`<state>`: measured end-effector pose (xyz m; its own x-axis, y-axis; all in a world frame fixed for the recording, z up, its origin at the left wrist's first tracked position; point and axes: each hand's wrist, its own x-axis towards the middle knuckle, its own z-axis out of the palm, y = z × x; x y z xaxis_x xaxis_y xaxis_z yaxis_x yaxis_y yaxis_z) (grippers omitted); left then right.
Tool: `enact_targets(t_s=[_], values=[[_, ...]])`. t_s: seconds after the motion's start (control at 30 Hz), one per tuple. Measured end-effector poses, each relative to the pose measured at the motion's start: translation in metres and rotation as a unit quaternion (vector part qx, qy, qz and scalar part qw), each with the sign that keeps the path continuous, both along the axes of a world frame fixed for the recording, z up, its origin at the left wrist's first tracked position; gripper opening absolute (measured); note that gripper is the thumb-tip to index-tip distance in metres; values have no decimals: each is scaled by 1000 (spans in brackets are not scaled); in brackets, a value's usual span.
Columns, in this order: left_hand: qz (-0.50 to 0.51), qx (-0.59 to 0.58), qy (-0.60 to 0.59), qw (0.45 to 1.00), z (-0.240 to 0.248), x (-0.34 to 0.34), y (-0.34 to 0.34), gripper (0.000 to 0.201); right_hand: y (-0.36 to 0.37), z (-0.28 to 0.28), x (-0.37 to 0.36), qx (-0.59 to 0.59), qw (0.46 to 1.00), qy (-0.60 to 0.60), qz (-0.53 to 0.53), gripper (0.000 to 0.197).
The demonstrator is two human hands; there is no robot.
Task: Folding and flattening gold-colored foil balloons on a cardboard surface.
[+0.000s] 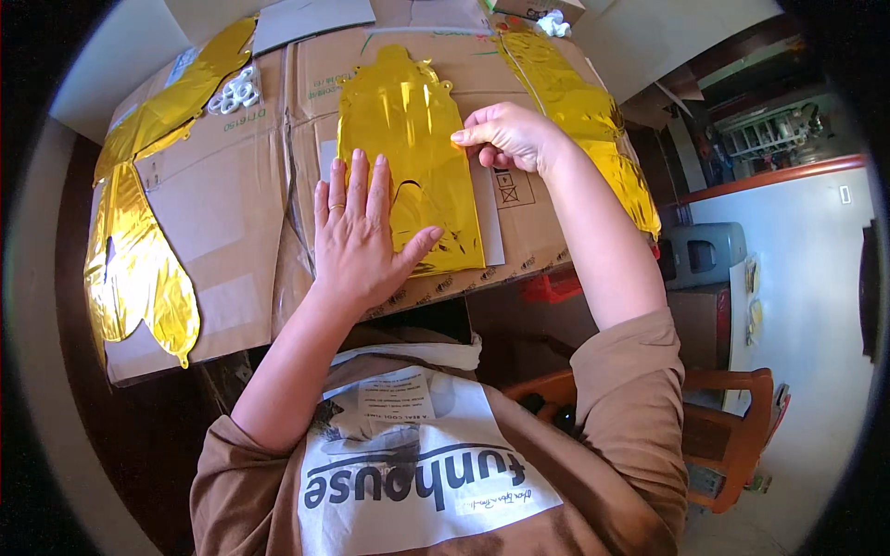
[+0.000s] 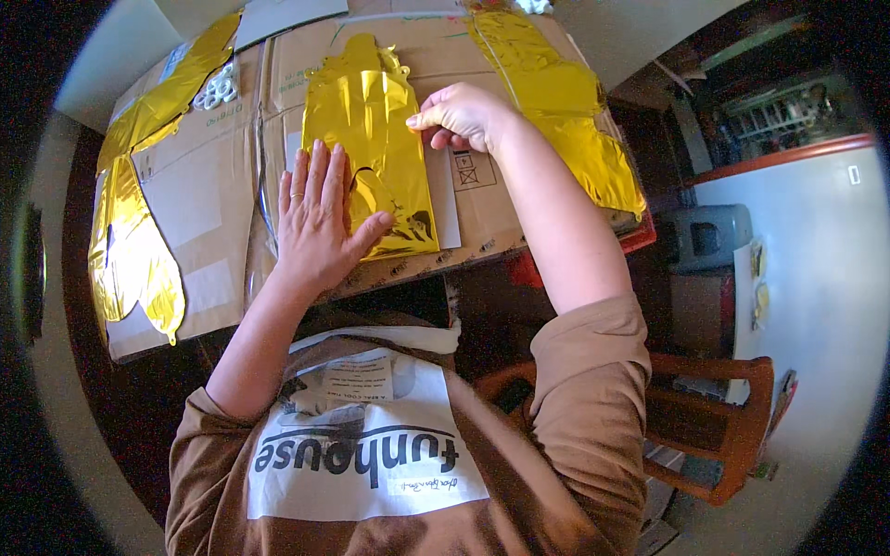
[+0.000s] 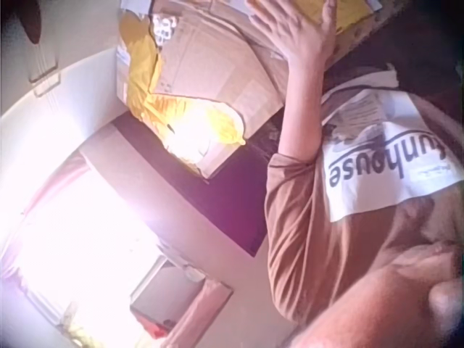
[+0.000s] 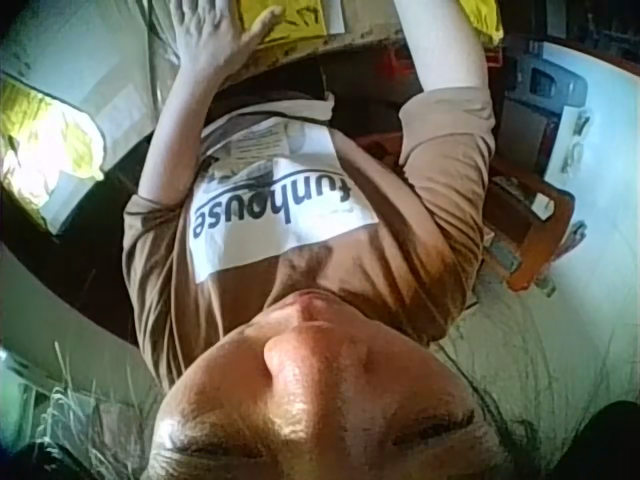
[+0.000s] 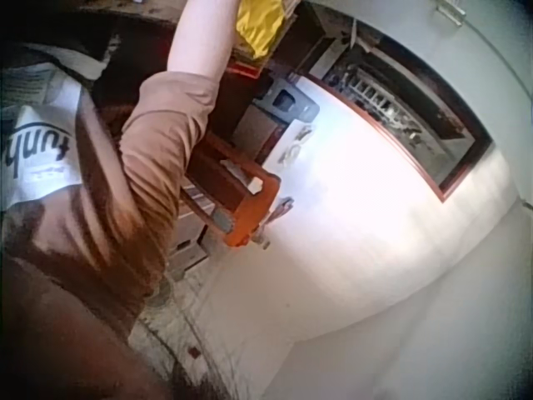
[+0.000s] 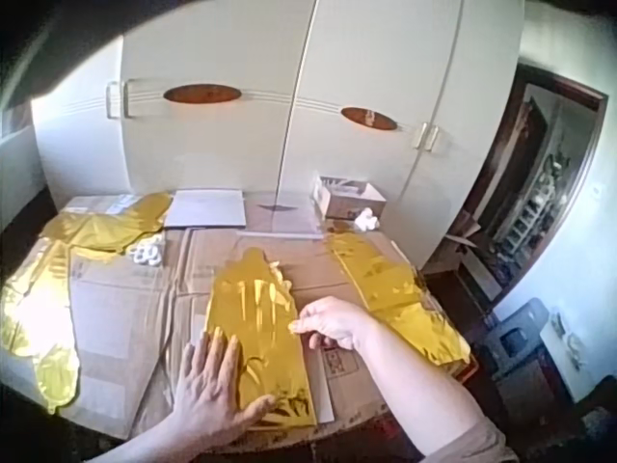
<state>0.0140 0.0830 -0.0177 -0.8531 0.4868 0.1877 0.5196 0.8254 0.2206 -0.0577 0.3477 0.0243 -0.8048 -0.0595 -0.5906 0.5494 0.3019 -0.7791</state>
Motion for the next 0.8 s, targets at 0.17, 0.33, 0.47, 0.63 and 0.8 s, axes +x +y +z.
enact_targets(t_s=[0.17,0.33,0.47,0.63,0.8], values=[[0,-12,-7,1000,5,1,0,103,3,7,9,-21,999,-4,49,18],[-2,-13,1,1000,5,2,2,105,4,5,20,12,997,5,82,25],[-3,-13,4,1000,4,2,3,106,-11,6,41,250,948,174,90,39],[5,2,-7,1000,3,2,2,101,-52,1,97,360,830,422,56,52],[3,58,-29,998,6,-2,-1,89,-54,-46,121,438,789,408,139,71]])
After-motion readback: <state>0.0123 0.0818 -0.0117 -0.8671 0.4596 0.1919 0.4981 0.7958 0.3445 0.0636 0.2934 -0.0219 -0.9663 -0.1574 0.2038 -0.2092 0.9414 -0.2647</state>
